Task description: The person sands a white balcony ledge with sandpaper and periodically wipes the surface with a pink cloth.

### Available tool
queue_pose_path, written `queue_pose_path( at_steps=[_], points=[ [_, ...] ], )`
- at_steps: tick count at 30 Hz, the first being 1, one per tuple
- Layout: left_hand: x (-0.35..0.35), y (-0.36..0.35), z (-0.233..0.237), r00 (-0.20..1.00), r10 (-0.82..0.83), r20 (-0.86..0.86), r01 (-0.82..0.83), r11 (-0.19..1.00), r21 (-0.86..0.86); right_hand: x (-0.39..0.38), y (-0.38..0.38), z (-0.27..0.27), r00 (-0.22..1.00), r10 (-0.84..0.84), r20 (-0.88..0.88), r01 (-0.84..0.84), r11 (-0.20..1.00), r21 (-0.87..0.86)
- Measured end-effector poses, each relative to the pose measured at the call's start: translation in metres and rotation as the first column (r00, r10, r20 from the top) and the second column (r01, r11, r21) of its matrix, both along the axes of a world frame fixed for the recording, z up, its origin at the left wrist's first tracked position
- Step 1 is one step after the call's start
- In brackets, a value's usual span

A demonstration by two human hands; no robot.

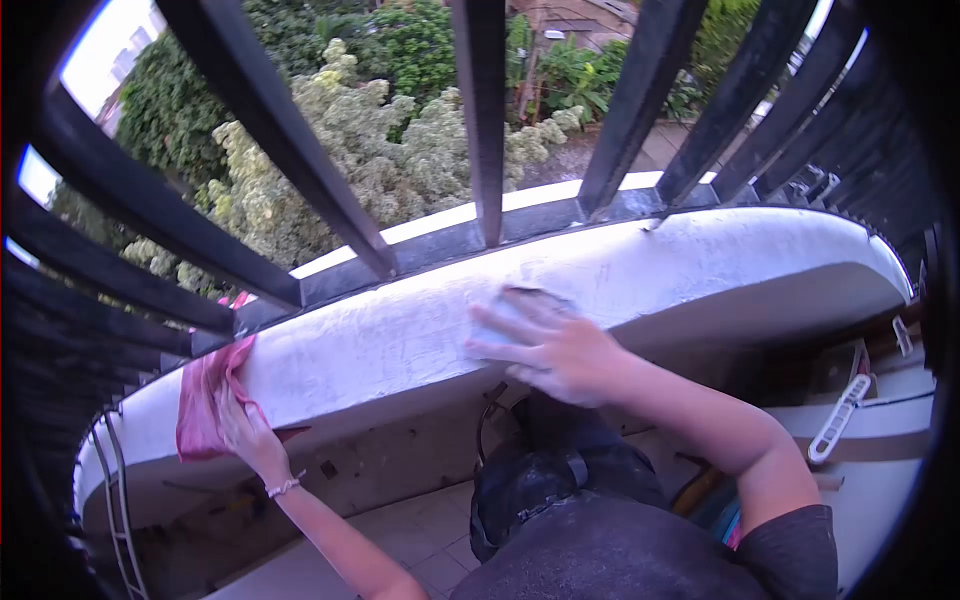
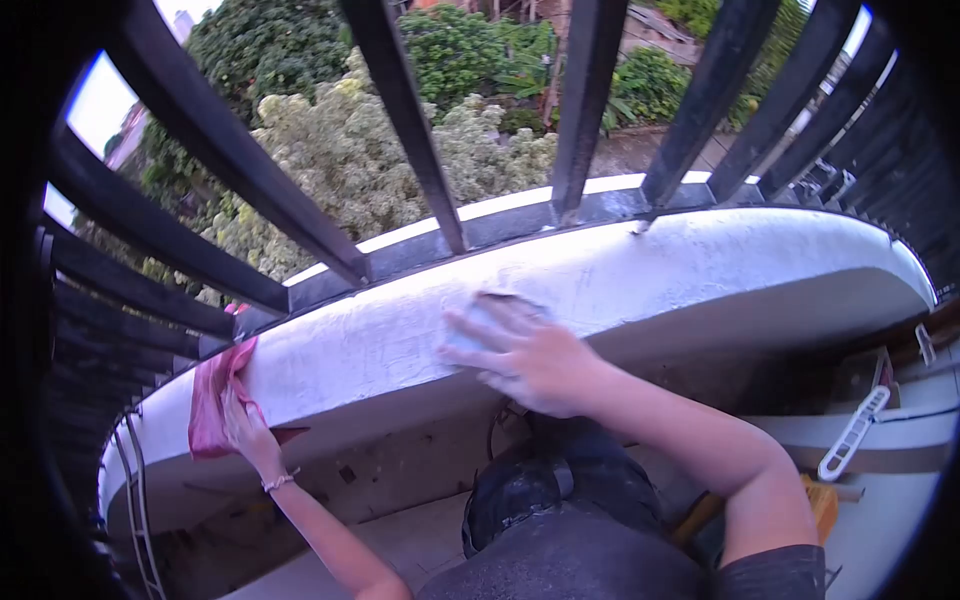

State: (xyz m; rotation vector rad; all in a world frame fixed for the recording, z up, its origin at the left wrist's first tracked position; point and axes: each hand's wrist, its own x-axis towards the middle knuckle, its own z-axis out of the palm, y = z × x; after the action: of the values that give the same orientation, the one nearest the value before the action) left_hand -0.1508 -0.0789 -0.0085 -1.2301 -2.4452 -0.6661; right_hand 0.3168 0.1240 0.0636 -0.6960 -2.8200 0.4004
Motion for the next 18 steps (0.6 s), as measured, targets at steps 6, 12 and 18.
queue_pose_path(
  at_steps=[6, 12, 18],
  points=[
    [0.052, 0.028, 0.026, 0.969, -0.172, 0.177, 0.155, 0.982, 0.106, 0.044, 0.034, -0.014, 0.896, -0.437, 0.076, 0.424, 0.894, 0.145],
    [0.083, 0.049, 0.031, 0.968, -0.174, 0.183, 0.142, 0.974, 0.179, 0.040, 0.006, -0.007, 0.976, -0.192, -0.097, 0.203, 0.973, 0.109],
    [0.127, 0.057, 0.047, 0.969, -0.245, -0.029, 0.246, 0.958, 0.150, 0.141, 0.000, 0.003, 0.823, -0.568, -0.010, 0.562, 0.812, 0.158]
  ],
)
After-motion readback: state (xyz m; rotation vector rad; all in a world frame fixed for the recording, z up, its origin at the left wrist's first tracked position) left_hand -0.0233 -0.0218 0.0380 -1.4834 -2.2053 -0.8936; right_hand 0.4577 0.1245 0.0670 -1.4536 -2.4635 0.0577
